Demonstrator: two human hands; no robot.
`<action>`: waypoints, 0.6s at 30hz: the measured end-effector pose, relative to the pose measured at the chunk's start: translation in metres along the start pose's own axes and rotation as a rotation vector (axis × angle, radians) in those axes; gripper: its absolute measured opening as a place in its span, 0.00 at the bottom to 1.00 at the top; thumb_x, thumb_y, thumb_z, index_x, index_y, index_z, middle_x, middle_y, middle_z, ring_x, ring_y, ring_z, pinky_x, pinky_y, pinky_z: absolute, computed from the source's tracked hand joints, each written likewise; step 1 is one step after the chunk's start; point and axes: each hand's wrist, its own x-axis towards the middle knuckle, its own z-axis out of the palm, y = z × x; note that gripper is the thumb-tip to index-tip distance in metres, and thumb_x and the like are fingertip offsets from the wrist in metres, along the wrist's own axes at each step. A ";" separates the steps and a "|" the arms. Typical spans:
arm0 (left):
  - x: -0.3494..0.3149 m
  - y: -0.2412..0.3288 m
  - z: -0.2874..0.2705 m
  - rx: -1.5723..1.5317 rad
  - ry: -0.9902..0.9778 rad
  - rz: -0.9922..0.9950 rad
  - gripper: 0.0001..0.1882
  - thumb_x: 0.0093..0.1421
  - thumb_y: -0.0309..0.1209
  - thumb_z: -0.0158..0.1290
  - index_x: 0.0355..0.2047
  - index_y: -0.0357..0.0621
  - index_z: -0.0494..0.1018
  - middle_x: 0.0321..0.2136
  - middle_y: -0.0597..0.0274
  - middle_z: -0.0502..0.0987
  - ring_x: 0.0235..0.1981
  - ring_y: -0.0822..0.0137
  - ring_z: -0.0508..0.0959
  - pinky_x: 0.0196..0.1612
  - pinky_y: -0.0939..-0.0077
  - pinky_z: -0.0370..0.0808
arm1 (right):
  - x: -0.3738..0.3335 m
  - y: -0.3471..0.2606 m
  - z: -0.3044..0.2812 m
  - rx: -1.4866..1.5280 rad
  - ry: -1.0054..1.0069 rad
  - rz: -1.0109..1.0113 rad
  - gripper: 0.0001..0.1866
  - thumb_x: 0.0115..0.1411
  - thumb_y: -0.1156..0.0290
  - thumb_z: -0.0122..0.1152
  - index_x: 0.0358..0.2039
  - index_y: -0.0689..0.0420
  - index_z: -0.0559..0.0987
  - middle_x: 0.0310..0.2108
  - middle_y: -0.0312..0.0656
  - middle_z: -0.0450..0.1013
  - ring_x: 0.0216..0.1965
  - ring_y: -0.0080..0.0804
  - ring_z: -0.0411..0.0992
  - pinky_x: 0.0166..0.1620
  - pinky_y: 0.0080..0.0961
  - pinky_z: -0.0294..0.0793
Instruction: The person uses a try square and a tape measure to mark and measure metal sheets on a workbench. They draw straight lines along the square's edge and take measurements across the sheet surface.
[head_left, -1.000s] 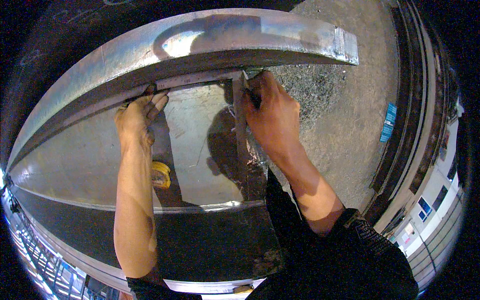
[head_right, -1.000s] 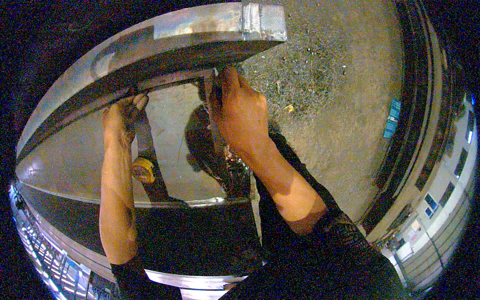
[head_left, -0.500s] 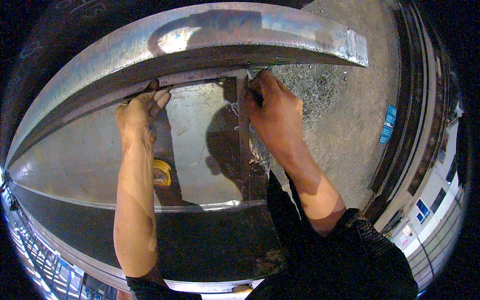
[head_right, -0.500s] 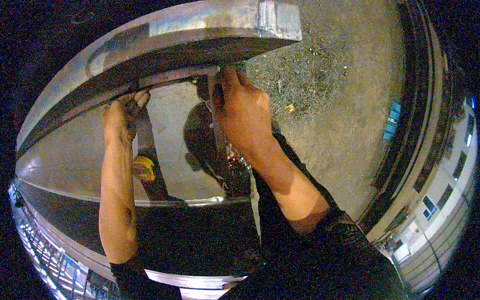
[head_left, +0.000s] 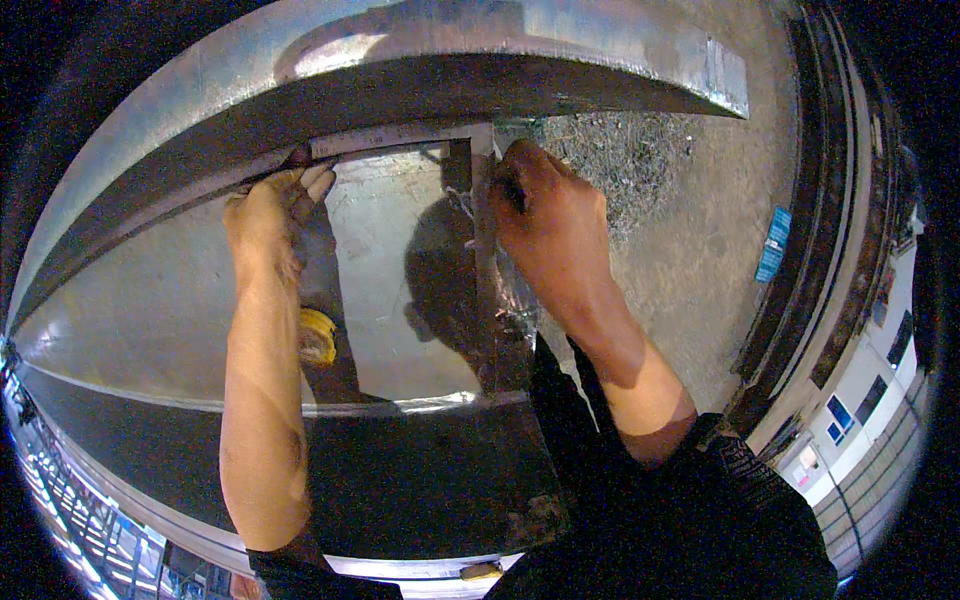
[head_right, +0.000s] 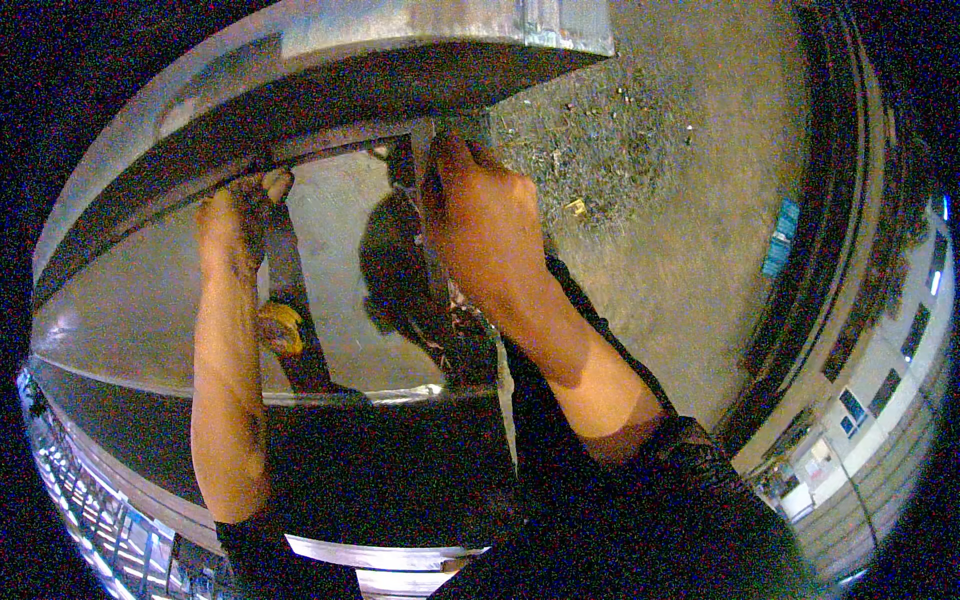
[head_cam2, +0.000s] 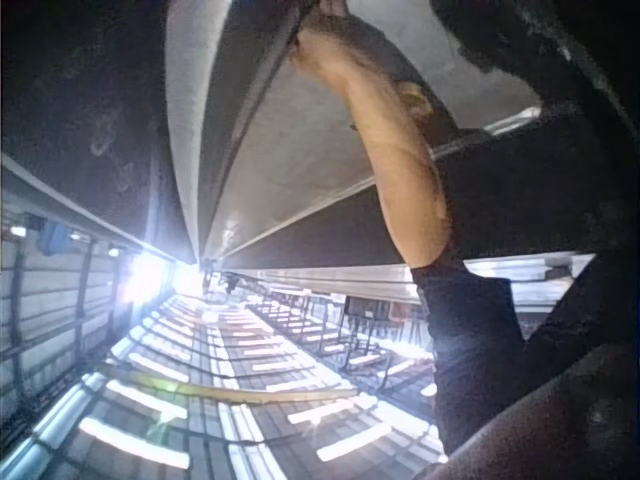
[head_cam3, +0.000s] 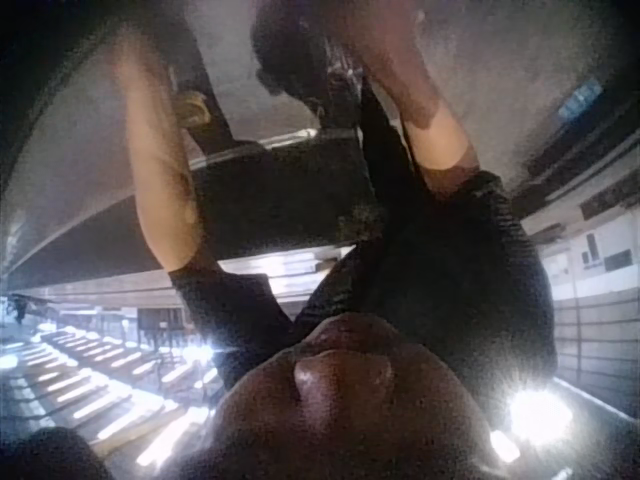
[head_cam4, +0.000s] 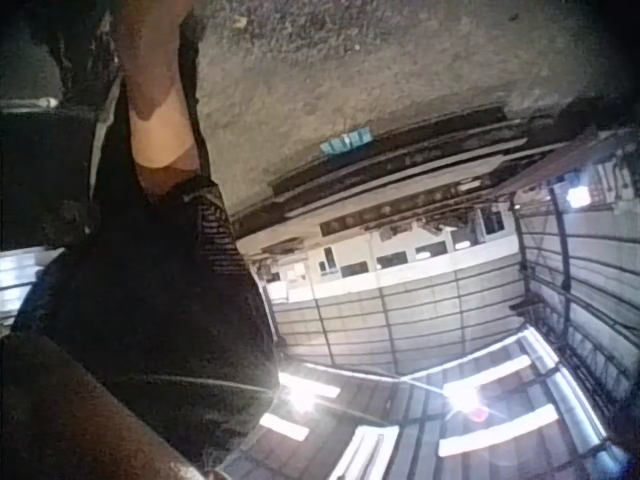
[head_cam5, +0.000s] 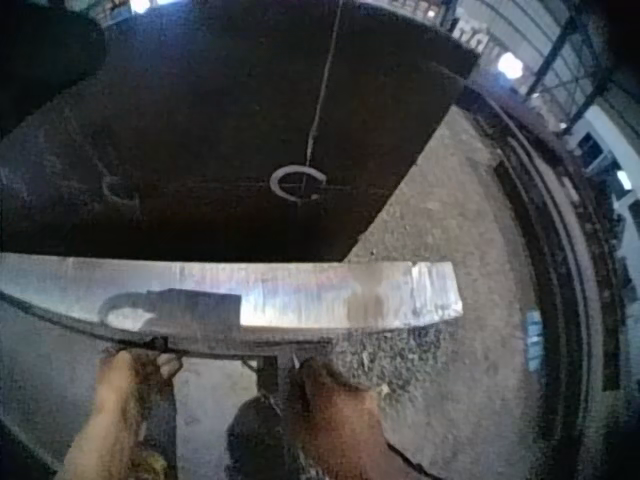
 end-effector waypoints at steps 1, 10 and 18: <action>0.000 0.000 0.000 -0.051 0.008 -0.016 0.12 0.55 0.15 0.44 0.40 0.17 0.65 0.39 0.37 0.72 0.39 0.45 0.80 0.45 0.59 0.83 | -0.004 -0.001 0.000 -0.007 -0.015 0.004 0.06 0.54 0.72 0.60 0.31 0.58 0.73 0.27 0.52 0.74 0.30 0.56 0.74 0.31 0.43 0.74; 0.005 -0.004 -0.004 -0.047 0.000 -0.002 0.12 0.56 0.16 0.44 0.39 0.17 0.65 0.36 0.39 0.74 0.38 0.45 0.80 0.45 0.58 0.82 | -0.052 -0.006 -0.018 0.020 -0.311 0.040 0.08 0.52 0.72 0.61 0.31 0.60 0.74 0.25 0.55 0.74 0.29 0.57 0.74 0.31 0.45 0.74; 0.001 0.008 -0.016 -0.141 -0.031 -0.061 0.15 0.58 0.18 0.46 0.44 0.17 0.65 0.42 0.39 0.73 0.42 0.45 0.79 0.48 0.59 0.81 | -0.091 0.010 -0.057 -0.050 -0.759 -0.081 0.14 0.48 0.69 0.62 0.34 0.62 0.75 0.26 0.58 0.74 0.30 0.60 0.73 0.35 0.50 0.74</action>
